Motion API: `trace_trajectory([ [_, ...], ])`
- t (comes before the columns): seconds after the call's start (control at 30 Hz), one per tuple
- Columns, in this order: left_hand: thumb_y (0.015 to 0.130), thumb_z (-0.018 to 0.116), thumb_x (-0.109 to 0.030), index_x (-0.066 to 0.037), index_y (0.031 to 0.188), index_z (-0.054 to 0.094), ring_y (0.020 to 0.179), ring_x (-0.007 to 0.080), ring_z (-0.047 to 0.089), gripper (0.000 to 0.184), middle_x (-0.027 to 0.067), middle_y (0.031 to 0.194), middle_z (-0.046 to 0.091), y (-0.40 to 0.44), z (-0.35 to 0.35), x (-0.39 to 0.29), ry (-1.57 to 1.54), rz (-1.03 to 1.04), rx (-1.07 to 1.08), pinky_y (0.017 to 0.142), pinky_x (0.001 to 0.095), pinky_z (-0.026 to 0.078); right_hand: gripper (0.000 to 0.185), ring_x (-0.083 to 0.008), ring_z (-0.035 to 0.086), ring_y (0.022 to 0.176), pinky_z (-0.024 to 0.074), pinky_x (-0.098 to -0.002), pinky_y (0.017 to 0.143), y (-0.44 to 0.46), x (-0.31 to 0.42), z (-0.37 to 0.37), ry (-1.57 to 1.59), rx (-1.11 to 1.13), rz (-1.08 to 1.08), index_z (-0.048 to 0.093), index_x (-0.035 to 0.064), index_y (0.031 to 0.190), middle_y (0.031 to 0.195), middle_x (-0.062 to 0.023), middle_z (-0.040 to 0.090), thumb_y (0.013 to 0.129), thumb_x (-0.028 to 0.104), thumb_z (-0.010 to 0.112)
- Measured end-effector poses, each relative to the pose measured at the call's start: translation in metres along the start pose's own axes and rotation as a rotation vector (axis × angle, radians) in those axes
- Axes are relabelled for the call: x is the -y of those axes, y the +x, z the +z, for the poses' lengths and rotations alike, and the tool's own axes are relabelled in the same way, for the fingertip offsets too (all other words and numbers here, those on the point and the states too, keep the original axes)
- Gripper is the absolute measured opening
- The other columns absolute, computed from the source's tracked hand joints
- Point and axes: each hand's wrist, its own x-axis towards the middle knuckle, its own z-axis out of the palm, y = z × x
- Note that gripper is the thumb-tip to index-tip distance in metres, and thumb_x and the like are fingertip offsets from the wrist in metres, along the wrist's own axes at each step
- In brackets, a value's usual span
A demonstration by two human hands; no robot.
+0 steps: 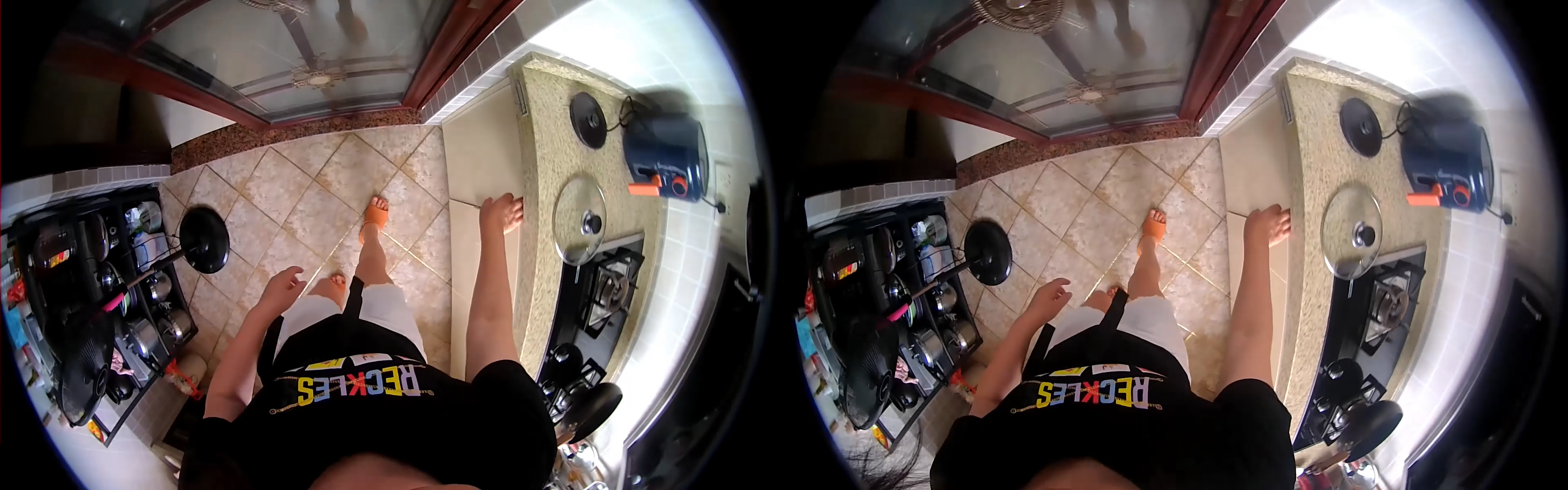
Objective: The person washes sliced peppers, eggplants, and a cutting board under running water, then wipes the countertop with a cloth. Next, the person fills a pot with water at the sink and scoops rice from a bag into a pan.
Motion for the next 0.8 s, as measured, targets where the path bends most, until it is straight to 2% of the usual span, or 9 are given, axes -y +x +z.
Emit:
trace_trajectory([
  [0.2,0.079,0.058,-0.015,-0.005,0.109,0.055,0.072,0.0209,0.059,0.032,0.0109,0.082,0.061,0.093,0.011,-0.08,0.103,0.15,0.163,0.066,0.0312,0.047,0.034,-0.0378,0.049,0.095,0.0375,-0.0485,0.08,0.02,0.01,-0.004,0.162,0.104,0.191,0.054,0.0118,0.1,0.106,-0.0223,0.047,0.075,0.033,0.063],
  [0.27,0.08,0.057,-0.019,-0.005,0.107,0.056,0.079,0.0248,0.059,0.031,0.0129,0.089,0.061,0.138,0.019,-0.104,0.041,0.201,0.238,0.07,0.0328,0.046,0.033,-0.0423,0.044,0.102,0.0338,-0.0552,0.086,0.01,0.014,-0.016,0.23,0.174,0.201,0.054,0.0118,0.099,0.111,-0.027,0.042,0.075,0.032,0.063],
  [0.37,0.083,0.056,-0.034,-0.006,0.098,0.056,0.083,0.0293,0.058,0.032,0.0142,0.087,0.06,0.198,0.025,-0.192,0.193,0.307,0.272,0.07,0.0385,0.045,0.033,-0.0504,0.027,0.116,0.0205,-0.0622,0.096,-0.019,0.024,-0.018,0.319,-0.067,-0.06,0.051,0.0108,0.1,0.125,-0.0346,0.027,0.077,0.031,0.063],
  [0.4,0.084,0.056,-0.037,-0.006,0.102,0.056,0.084,0.0304,0.058,0.035,0.0142,0.09,0.061,0.226,0.046,-0.191,0.058,0.534,0.148,0.071,0.039,0.046,0.033,-0.052,0.022,0.12,0.0161,-0.0634,0.098,-0.028,0.031,-0.019,0.43,-0.031,-0.095,0.05,0.0107,0.1,0.129,-0.0359,0.022,0.077,0.031,0.063],
  [0.53,0.081,0.057,-0.043,-0.002,0.118,0.048,0.096,0.0345,0.056,0.056,0.0215,0.101,0.059,0.267,0.059,-0.277,0.009,0.537,0.22,0.081,0.0388,0.045,0.028,-0.0386,0.04,0.111,0.0301,-0.0476,0.092,-0.054,0.074,-0.064,0.941,0.01,-0.322,0.047,-0.001,0.099,0.104,-0.0205,0.049,0.079,0.013,0.061],
  [0.6,0.08,0.059,-0.044,-0.001,0.124,0.041,0.101,0.0374,0.054,0.064,0.0237,0.111,0.054,0.263,0.053,-0.297,0.081,0.456,0.324,0.085,0.0408,0.043,0.023,-0.0356,0.051,0.1,0.0391,-0.0375,0.087,-0.06,0.086,-0.073,1.227,0.274,-0.244,0.046,-0.0015,0.1,0.105,-0.0221,0.053,0.081,0.006,0.057],
  [0.67,0.076,0.062,-0.04,0.001,0.127,0.036,0.098,0.0385,0.053,0.07,0.0225,0.114,0.05,0.267,0.068,-0.271,0.212,0.71,-0.136,0.082,0.0434,0.044,0.021,-0.0322,0.057,0.092,0.044,-0.0342,0.081,-0.06,0.092,-0.047,1.148,0.292,-0.308,0.049,-0.0021,0.101,0.099,-0.0195,0.057,0.082,0.005,0.055],
  [0.73,0.071,0.069,-0.026,-0.001,0.123,0.039,0.084,0.0301,0.055,0.065,0.0153,0.1,0.052,0.285,0.034,-0.265,0.495,0.749,-0.278,0.071,0.0402,0.044,0.02,-0.0341,0.056,0.089,0.0438,-0.0383,0.08,-0.059,0.093,0.004,1.144,0.42,-0.296,0.052,0.0009,0.099,0.092,-0.0184,0.059,0.081,0.008,0.055],
  [0.8,0.076,0.064,-0.021,-0.005,0.119,0.043,0.089,0.031,0.053,0.051,0.0149,0.102,0.054,0.306,0.0,-0.272,0.513,0.771,-0.231,0.077,0.041,0.044,0.019,-0.0341,0.058,0.088,0.0452,-0.038,0.079,-0.058,0.09,0.053,1.024,0.464,-0.341,0.053,0.0018,0.099,0.09,-0.0183,0.06,0.081,0.01,0.055],
])
